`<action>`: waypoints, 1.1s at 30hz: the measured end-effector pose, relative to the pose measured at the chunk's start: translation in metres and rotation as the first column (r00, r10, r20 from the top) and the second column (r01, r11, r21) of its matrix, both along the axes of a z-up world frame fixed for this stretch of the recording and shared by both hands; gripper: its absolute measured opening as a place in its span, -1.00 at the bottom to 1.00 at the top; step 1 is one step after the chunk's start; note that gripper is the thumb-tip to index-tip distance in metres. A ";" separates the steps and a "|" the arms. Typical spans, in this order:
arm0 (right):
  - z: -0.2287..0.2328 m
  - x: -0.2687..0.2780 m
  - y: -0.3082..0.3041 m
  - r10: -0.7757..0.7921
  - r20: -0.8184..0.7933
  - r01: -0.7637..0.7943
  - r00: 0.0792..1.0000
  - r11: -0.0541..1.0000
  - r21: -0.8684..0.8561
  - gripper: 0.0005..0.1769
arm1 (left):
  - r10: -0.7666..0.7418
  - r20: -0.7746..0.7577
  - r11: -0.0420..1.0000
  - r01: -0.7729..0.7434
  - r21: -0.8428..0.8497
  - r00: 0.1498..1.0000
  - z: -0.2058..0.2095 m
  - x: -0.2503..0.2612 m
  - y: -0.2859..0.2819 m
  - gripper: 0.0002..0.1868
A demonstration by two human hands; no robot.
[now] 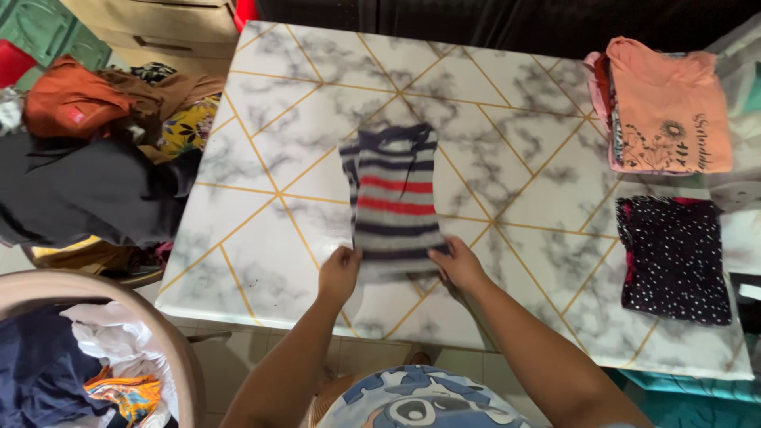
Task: The person repeatedly picks clothes from a pink laundry basin, lays them on a marble-patterned table, and folds them into neat stacks. Items include patterned pants, striped shirts, a dark blue shirt, a white t-shirt, a yellow floral top, and a yellow long-sleeve shirt. The folded clothes are placed in a growing pile on the table.
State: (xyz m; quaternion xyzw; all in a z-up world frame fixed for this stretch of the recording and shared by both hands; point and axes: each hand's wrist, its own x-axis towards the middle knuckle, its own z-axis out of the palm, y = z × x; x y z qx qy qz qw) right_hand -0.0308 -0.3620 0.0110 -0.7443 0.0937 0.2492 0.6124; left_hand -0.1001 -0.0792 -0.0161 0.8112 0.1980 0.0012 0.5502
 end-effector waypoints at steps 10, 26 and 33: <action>-0.006 0.025 -0.072 0.071 0.340 0.113 0.938 0.864 -0.491 -0.71 | -0.568 -0.330 0.822 0.497 -0.278 0.754 -0.021 0.006 -0.017 -0.82; 0.034 -0.036 -0.047 0.888 0.385 -0.183 0.249 0.434 -0.882 -0.38 | -0.096 -0.294 0.729 0.268 0.630 0.951 0.023 0.084 -0.037 -0.47; 0.050 -0.038 -0.035 0.778 0.489 -0.311 0.395 0.614 -0.726 -0.55 | 0.126 -0.180 0.955 -0.070 0.290 0.976 0.036 0.133 -0.045 -0.39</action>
